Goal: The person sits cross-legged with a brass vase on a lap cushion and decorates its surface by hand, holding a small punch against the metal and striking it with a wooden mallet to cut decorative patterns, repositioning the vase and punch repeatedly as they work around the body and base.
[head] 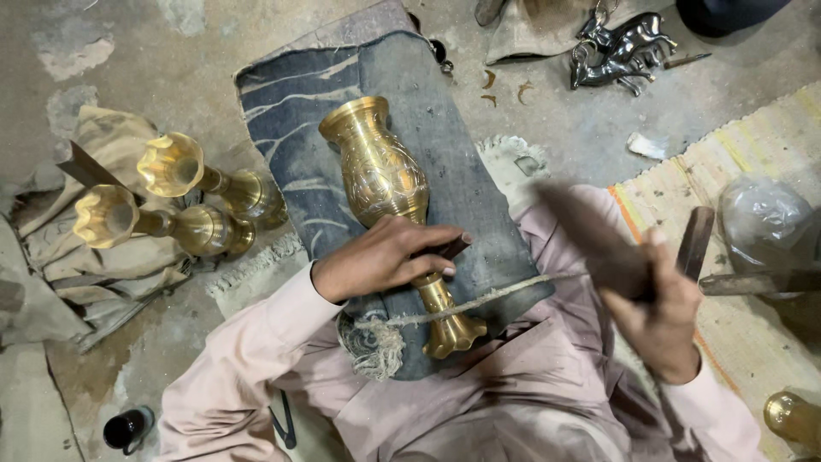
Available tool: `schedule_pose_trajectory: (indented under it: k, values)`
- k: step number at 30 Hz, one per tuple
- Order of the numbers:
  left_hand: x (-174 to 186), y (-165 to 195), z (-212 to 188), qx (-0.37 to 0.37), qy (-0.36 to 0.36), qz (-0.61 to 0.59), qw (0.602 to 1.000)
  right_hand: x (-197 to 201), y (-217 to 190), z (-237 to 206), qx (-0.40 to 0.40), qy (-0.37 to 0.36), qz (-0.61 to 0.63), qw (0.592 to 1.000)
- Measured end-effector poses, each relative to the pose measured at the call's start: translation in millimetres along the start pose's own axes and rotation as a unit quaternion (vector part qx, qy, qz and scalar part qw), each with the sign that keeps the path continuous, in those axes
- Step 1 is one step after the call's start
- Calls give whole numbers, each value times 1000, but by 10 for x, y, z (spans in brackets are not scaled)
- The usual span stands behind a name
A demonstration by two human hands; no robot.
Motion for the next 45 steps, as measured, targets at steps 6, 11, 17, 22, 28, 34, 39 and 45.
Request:
schedule_pose_trajectory:
  k: [6,11,17,22,28,34,39,45]
  values:
    - [-64,-136,-84,-17,15,33,999,-223,-181,273,143,-172,-151,963]
    - [-79,-140,-164,-18,58,42,997,-216,-131,491,-42,-103,49,993]
    - [-79,-19,-157,-19,91,40,995,-260,-398,669,67,-115,34,991]
    - [-56,76,-243,-5,125,79,989,-307,-295,652,81,-224,-139,961]
    - [-93,90,-332,21,161,108,981,-283,-283,683,59,-183,-3,981]
    - [-92,66,-358,27,180,97,979,-267,-345,763,3,-178,-10,984]
    - [-105,87,-398,12,177,97,979,-182,-287,695,67,-143,41,987]
    - [98,-98,-434,66,237,-2,969,-183,51,465,-69,-148,210,964]
Point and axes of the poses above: each hand's wrist, its own z-axis towards the middle knuckle, its own x-axis out of the back of the hand, y = z × x, the point moved 5 cm from there along z, towards the middle knuckle, and after that the axes turned 12 degrees about y, right-handed, at the moved point
